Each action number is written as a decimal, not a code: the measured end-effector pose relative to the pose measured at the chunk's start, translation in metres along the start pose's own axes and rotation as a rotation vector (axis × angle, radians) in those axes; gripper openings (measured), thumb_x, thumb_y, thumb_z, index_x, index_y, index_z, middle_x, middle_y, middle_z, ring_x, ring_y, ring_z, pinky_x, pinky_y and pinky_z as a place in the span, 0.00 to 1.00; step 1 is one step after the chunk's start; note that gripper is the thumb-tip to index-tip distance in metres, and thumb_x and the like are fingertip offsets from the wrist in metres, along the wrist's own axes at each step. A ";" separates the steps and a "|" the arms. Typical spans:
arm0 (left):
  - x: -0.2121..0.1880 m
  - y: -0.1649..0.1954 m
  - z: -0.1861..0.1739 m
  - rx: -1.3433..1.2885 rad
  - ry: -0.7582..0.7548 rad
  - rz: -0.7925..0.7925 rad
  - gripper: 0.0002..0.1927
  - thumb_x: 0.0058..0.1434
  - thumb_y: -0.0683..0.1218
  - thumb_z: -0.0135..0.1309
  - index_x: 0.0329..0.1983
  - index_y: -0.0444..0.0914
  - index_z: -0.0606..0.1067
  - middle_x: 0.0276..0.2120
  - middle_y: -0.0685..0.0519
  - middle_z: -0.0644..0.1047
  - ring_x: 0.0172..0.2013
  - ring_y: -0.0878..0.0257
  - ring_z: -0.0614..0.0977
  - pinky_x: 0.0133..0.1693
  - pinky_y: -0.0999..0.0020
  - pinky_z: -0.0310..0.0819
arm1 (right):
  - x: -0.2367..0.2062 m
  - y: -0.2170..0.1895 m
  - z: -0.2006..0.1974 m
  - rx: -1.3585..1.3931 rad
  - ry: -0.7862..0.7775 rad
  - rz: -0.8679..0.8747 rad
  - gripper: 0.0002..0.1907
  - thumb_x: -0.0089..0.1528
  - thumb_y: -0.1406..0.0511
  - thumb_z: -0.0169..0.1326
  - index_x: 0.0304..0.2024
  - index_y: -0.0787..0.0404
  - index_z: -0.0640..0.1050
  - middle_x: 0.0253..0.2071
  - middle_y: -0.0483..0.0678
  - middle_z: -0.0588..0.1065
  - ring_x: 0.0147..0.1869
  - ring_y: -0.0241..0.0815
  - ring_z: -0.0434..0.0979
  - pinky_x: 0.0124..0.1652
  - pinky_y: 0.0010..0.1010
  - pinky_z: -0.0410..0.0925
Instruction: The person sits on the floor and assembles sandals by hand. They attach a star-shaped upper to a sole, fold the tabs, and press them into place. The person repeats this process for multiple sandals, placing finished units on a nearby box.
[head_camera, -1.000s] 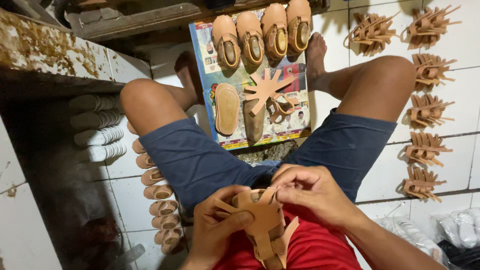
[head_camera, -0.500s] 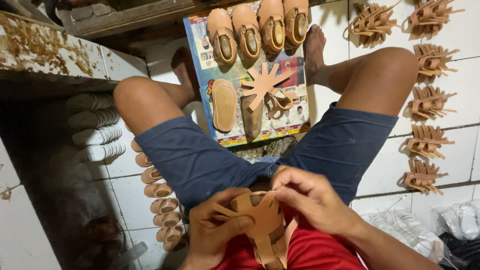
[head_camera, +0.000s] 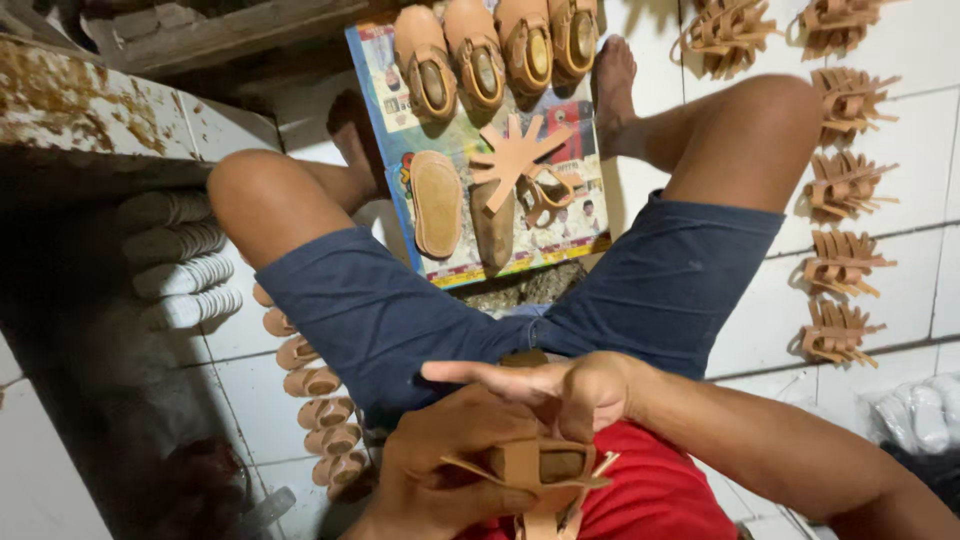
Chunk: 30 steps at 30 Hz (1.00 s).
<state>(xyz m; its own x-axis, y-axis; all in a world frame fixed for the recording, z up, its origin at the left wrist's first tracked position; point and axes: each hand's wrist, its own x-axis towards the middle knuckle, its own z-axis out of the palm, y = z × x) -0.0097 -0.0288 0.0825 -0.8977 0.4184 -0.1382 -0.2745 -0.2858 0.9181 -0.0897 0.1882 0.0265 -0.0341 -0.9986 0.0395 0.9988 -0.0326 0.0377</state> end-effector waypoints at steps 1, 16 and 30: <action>0.003 0.000 0.000 0.013 0.045 0.050 0.18 0.55 0.38 0.69 0.48 0.31 0.79 0.49 0.45 0.81 0.50 0.58 0.83 0.51 0.63 0.77 | -0.001 -0.004 0.001 -0.027 0.032 -0.016 0.61 0.52 0.77 0.56 0.82 0.46 0.43 0.77 0.52 0.55 0.79 0.43 0.58 0.71 0.31 0.57; 0.022 0.000 0.002 -0.032 0.265 -0.312 0.18 0.56 0.40 0.66 0.50 0.30 0.81 0.40 0.53 0.83 0.39 0.71 0.81 0.41 0.75 0.76 | -0.043 -0.028 0.068 -1.115 1.001 -0.304 0.07 0.61 0.68 0.61 0.35 0.68 0.84 0.31 0.46 0.79 0.35 0.33 0.77 0.34 0.25 0.70; 0.023 0.005 0.004 0.064 0.215 -0.261 0.21 0.56 0.41 0.67 0.52 0.31 0.81 0.34 0.54 0.81 0.36 0.71 0.80 0.38 0.75 0.76 | -0.040 -0.014 0.049 -0.960 0.871 -0.231 0.09 0.67 0.65 0.54 0.38 0.65 0.78 0.33 0.41 0.72 0.39 0.29 0.68 0.39 0.24 0.65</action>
<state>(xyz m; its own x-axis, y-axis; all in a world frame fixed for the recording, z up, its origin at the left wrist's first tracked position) -0.0309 -0.0171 0.0857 -0.8542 0.2766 -0.4402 -0.4883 -0.1360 0.8620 -0.1040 0.2306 0.0737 -0.5326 -0.6533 -0.5380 0.6135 0.1398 -0.7772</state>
